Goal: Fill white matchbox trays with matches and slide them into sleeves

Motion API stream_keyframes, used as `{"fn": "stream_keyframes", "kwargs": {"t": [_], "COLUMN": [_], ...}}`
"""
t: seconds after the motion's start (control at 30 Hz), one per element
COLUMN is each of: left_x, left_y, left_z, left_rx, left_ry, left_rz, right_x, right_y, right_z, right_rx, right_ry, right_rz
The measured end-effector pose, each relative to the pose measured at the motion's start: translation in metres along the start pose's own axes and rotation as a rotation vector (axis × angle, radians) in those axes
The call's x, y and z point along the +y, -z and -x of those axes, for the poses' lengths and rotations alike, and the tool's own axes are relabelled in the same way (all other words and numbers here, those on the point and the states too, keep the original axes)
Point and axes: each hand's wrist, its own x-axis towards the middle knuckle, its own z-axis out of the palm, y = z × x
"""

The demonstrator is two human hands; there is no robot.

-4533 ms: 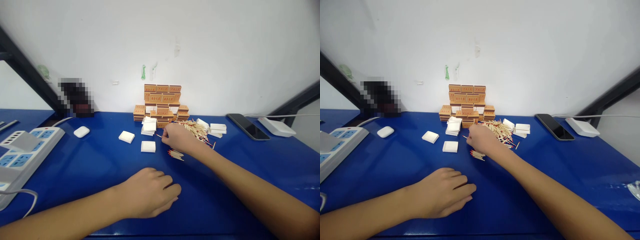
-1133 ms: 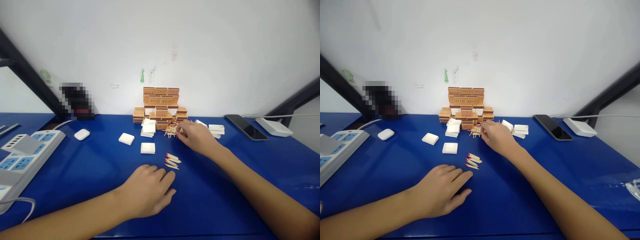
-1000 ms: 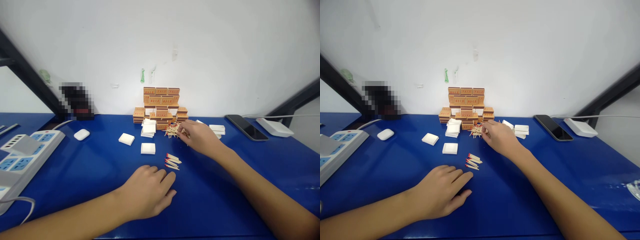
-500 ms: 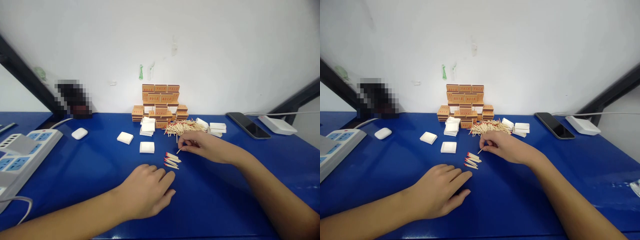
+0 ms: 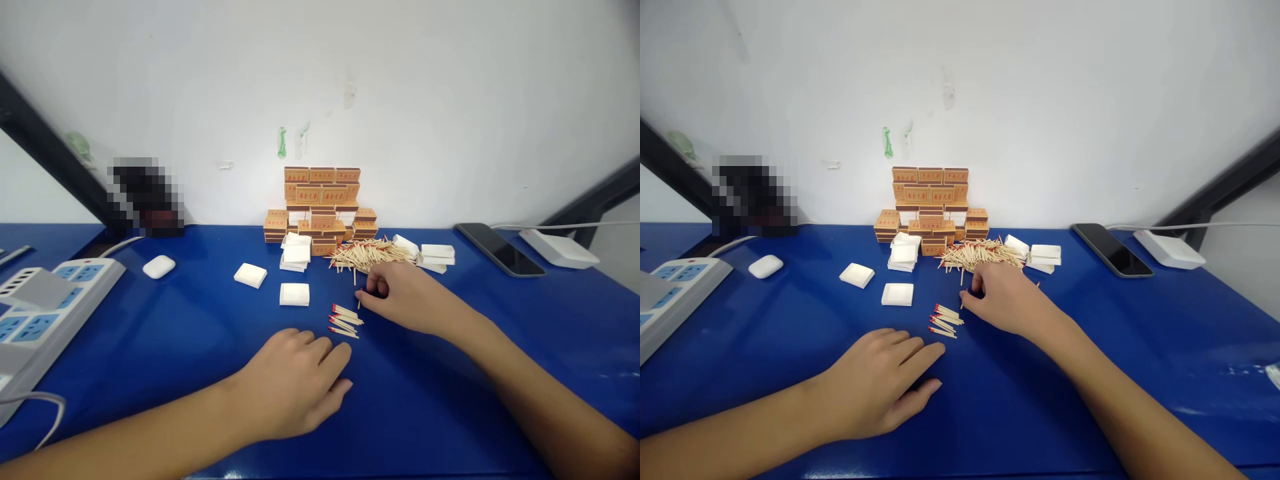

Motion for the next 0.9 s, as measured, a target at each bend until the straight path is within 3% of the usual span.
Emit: {"fn": "stream_keyframes", "kwargs": {"t": [0.2,0.4,0.57,0.63,0.77,0.9], "left_x": [0.001,0.002,0.002,0.002,0.003,0.003], "left_y": [0.000,0.000,0.000,0.000,0.001,0.003], "left_z": [-0.001,-0.001,-0.001,0.000,0.000,-0.003], "left_rx": [-0.005,-0.010,-0.013,-0.010,-0.005,-0.012], "left_ry": [0.001,0.002,0.002,0.001,0.002,0.000], "left_rz": [0.007,0.006,-0.001,0.003,0.009,0.011], "right_x": [0.000,-0.009,-0.011,-0.008,-0.003,0.000], "right_y": [0.001,-0.011,-0.009,-0.007,-0.009,-0.018], "right_z": [0.001,0.002,0.003,0.001,-0.007,-0.015], "right_rx": [-0.128,-0.040,-0.117,-0.037,0.253,0.280], "right_ry": [0.033,0.104,0.216,0.199,0.023,-0.035], "right_rz": [-0.119,-0.160,-0.248,-0.211,-0.049,0.047]}}
